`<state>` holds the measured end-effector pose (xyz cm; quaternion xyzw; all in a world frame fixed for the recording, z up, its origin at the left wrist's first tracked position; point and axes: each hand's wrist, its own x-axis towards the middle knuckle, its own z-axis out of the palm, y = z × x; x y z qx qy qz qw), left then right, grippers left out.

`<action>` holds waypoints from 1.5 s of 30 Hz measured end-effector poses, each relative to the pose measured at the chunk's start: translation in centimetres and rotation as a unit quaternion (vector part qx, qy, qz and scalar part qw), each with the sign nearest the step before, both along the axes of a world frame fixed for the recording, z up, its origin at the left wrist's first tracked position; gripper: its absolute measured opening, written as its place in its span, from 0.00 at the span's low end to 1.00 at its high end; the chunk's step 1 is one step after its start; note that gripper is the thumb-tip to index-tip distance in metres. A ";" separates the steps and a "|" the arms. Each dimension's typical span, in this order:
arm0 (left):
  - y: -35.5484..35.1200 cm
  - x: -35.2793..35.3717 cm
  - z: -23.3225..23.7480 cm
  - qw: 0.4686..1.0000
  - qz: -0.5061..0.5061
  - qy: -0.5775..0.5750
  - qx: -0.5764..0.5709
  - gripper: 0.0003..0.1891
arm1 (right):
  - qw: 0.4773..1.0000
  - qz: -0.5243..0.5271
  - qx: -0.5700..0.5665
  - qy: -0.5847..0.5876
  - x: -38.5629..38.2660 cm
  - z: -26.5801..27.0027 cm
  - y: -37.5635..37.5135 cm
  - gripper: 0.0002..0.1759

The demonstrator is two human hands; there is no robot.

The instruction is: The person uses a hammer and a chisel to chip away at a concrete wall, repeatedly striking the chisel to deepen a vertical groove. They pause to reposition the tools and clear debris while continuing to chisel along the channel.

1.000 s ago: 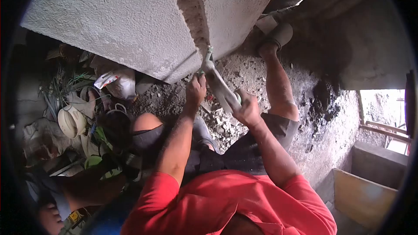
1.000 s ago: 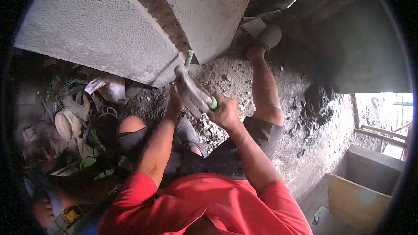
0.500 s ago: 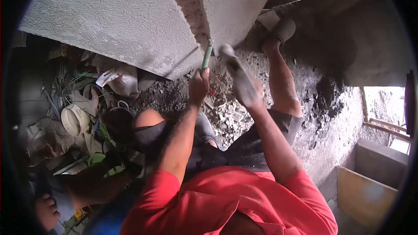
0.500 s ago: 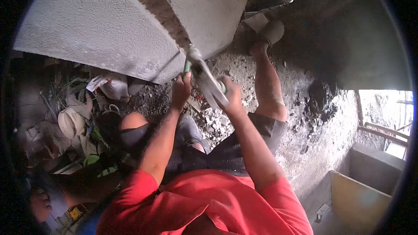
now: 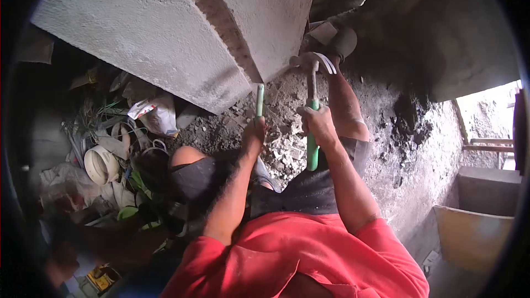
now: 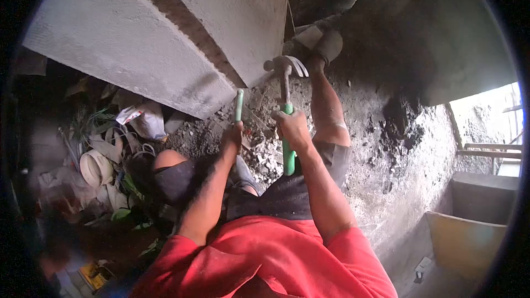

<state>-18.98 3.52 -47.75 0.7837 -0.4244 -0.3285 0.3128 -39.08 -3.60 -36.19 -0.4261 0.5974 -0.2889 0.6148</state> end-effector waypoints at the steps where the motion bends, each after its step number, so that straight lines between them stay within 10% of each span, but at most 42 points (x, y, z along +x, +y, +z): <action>1: -0.7 0.3 1.2 0.995 -0.012 -0.076 -0.065 0.23 | 1.000 -0.007 -0.013 -0.004 -0.3 0.3 0.3 0.13; 15: -4.0 3.8 6.7 0.943 -0.073 -0.323 -0.021 0.19 | 0.999 0.029 -0.035 0.006 0.3 0.4 2.4 0.12; 18: -4.7 3.6 6.9 0.952 -0.062 -0.298 0.018 0.20 | 0.964 0.002 -0.267 0.007 2.6 -7.1 3.0 0.10; 19: -5.1 3.0 8.3 0.953 -0.052 -0.297 0.038 0.20 | 0.981 -0.071 -0.140 -0.112 4.3 -7.1 2.9 0.09; 45: -5.2 3.8 12.3 0.910 -0.146 -0.385 0.041 0.16 | 0.969 -0.136 -0.081 -0.191 8.0 -4.9 2.4 0.16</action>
